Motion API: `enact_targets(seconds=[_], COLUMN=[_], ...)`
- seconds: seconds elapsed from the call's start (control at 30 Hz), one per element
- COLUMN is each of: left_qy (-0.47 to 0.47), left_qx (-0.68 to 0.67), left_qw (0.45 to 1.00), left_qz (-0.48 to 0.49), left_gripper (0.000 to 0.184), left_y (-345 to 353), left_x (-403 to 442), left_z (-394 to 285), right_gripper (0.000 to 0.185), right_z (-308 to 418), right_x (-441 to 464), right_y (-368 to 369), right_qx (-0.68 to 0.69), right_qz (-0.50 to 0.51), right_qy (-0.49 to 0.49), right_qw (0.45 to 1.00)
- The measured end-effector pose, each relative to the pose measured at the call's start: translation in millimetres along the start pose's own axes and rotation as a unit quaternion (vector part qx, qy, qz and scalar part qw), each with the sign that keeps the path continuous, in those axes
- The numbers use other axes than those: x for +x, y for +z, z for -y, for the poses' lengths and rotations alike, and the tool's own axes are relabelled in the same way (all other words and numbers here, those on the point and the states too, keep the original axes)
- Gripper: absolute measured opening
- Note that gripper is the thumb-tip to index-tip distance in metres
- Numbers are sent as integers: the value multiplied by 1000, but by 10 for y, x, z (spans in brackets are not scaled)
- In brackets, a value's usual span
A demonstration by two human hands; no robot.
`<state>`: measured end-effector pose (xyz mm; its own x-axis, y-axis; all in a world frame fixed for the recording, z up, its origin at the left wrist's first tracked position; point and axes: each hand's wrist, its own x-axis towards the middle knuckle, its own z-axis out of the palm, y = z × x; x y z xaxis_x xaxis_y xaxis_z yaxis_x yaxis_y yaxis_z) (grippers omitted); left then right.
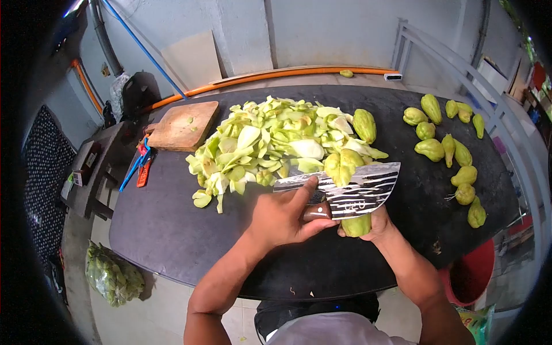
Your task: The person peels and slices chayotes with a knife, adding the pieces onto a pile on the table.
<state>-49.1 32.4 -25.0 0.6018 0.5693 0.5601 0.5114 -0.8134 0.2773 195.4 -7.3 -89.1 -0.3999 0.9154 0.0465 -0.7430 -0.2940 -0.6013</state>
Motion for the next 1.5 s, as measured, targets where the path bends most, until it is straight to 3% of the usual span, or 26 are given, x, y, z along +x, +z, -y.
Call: enact_targets(seconds=[0.1,0.2,0.43,0.57,0.63,0.67,0.7,0.73,0.83,0.93,1.07,1.2,1.27,1.3,1.4,1.5], left_qy=[32,1,-8,96,15,-26,-35,-174,-205,-284,-302,-147,-63,-23,13,1], left_qx=[-25,-83,-35,-2,8,10,-21,-33,-64,-21,-173,-222,-192,-188,-173,-185], left_qw=[999,996,999,995,1000,998,999,983,977,956,937,964,979,982,985,983], left_qz=[-32,-31,-21,-38,22,51,0,39,-7,76,12,28,27,6,-8,-2], left_gripper=[83,80,79,83,79,76,71,62,60,58,58,64,68,71,72,75], left_y=[27,68,80,-15,-76,-89,-18,-134,-171,-237,-111,-94,-90,-19,-15,-54], left_x=[-10,-29,-49,-57,-71,-78,-81,-7,-124,-33,-9,-50,-37,-50,-39,-43], left_z=[135,243,209,255,222,209,372,371,731,522,334,-105,-232,-219,-240,-269], right_gripper=[61,52,52,57,57,63,67,72,80,87,88,84,62,59,62,62], right_z=[-17,7,-33,29,21,24,64,142,298,303,276,265,132,2,24,12], right_x=[9,45,55,27,22,21,6,8,-71,45,69,54,104,153,148,154], right_y=[13,36,42,-76,-35,-11,66,169,352,215,139,134,-247,-501,-502,-409], right_qx=[-21,-58,-42,52,31,-50,-83,-120,-260,-356,-483,-546,-657,-577,-477,-498], right_qz=[7,-8,-4,41,31,-1,4,14,39,-92,-171,-227,-249,-232,-176,-176], right_qy=[-8,-14,-2,79,67,39,30,17,-60,-115,-217,-174,-223,-251,-224,-221], right_qw=[1000,998,999,995,997,998,996,993,963,923,831,788,676,742,832,820])
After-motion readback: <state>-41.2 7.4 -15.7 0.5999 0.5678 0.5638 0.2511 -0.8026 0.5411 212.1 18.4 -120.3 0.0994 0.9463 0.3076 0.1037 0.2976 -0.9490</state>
